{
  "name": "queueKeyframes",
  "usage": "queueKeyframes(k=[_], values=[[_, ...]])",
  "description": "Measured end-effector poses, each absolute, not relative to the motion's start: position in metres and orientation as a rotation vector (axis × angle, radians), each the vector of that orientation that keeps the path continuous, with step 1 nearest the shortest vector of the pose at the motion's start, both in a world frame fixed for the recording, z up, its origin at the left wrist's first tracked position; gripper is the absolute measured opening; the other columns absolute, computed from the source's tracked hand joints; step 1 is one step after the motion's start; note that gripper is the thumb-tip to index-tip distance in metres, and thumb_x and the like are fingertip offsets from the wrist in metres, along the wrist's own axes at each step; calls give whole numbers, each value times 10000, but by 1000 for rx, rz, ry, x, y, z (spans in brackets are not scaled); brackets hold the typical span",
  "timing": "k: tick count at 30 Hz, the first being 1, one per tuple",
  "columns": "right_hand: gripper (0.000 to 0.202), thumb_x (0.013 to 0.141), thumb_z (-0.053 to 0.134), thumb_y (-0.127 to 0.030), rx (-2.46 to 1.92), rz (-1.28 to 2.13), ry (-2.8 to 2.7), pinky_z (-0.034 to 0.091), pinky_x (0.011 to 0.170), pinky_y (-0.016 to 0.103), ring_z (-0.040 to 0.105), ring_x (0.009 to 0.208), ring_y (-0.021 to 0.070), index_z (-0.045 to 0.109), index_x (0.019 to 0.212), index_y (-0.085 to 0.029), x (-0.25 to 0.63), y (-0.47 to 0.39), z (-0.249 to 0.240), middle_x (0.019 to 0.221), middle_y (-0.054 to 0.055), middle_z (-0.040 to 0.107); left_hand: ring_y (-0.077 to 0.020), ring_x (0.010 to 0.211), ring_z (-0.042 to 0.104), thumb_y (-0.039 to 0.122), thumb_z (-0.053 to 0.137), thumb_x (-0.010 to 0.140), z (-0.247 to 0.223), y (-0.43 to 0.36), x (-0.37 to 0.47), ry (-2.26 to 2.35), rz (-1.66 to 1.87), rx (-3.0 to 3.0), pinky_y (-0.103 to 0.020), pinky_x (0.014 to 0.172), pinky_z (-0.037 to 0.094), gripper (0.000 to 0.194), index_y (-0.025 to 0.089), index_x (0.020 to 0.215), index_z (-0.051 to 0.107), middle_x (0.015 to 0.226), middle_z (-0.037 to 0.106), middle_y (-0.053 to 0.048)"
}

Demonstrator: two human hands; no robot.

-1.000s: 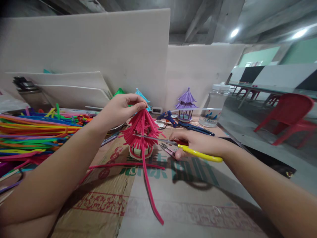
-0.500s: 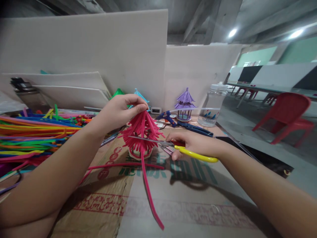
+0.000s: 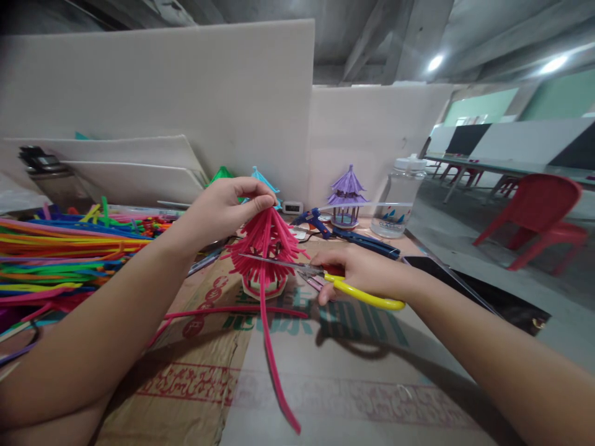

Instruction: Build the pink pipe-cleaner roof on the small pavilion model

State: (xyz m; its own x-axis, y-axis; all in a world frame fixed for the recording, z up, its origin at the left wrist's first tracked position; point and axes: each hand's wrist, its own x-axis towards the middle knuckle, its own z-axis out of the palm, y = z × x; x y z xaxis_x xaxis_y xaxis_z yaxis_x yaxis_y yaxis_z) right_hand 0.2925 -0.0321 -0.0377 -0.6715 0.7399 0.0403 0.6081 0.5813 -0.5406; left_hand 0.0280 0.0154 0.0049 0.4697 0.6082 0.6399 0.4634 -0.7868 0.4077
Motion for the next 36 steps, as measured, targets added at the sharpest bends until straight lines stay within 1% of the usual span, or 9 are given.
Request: queueKeyframes(k=[5,11,14,17,19,22,28,32,36], values=[[368,756,739,-555,-1197,641,-2593,448,733,326,587,828,235,706,943,-239,293,-31,-40,909,30,672,-159,757,623,352,549,928,5,16,28,951,1214,2504,-268,743,476,260,169,870,724,803,707,-26],[434,746,730,-551,-1208,582,-2514,445,742,315,591,848,232,673,1041,-237,295,-34,-36,958,26,661,-148,665,573,398,564,900,0,36,21,1105,1238,2328,-255,644,435,290,153,870,717,754,687,-24],[505,805,600,-656,-1352,454,-2297,427,652,302,581,732,209,628,1060,-221,300,-23,-43,854,23,639,-168,727,598,423,584,882,-4,48,15,1115,1284,2288,-263,668,438,295,158,864,711,807,710,-38],[477,892,469,-652,-1616,235,-2134,392,583,292,582,667,206,594,989,-202,309,-3,-62,746,33,627,-178,716,600,482,582,875,-5,54,9,1154,1243,2285,-274,654,436,339,170,881,715,797,708,-40],[419,894,509,-594,-1754,127,-2120,416,607,296,630,743,232,604,969,-193,314,10,-78,831,75,685,-183,740,609,512,576,876,-3,54,6,1136,1203,2303,-276,664,437,375,167,900,720,824,718,-49],[439,891,545,-489,-1868,93,-2165,469,665,320,681,833,270,611,1179,-163,318,20,-98,1020,132,733,-185,805,633,519,588,874,-1,52,4,1081,1164,2329,-272,704,452,381,173,944,732,910,743,-59],[613,885,575,-366,-1855,82,-2261,490,907,389,642,1125,322,480,1448,-144,315,17,-111,1323,193,637,-164,718,625,495,639,839,-1,53,4,1106,1075,2308,-261,629,466,347,171,919,734,857,733,-64],[594,901,556,-367,-1794,-67,-2335,484,926,438,626,1126,356,513,1430,-101,313,12,-103,1258,226,645,-155,657,619,491,637,840,-3,53,4,1123,1066,2259,-261,597,476,330,188,919,740,801,718,-43],[353,964,466,-314,-1496,-269,-2294,497,833,398,655,971,290,696,1175,-150,293,1,-72,1060,155,711,-165,698,638,464,633,840,-3,51,6,1100,1090,2277,-269,637,487,325,159,894,733,827,731,-61]])
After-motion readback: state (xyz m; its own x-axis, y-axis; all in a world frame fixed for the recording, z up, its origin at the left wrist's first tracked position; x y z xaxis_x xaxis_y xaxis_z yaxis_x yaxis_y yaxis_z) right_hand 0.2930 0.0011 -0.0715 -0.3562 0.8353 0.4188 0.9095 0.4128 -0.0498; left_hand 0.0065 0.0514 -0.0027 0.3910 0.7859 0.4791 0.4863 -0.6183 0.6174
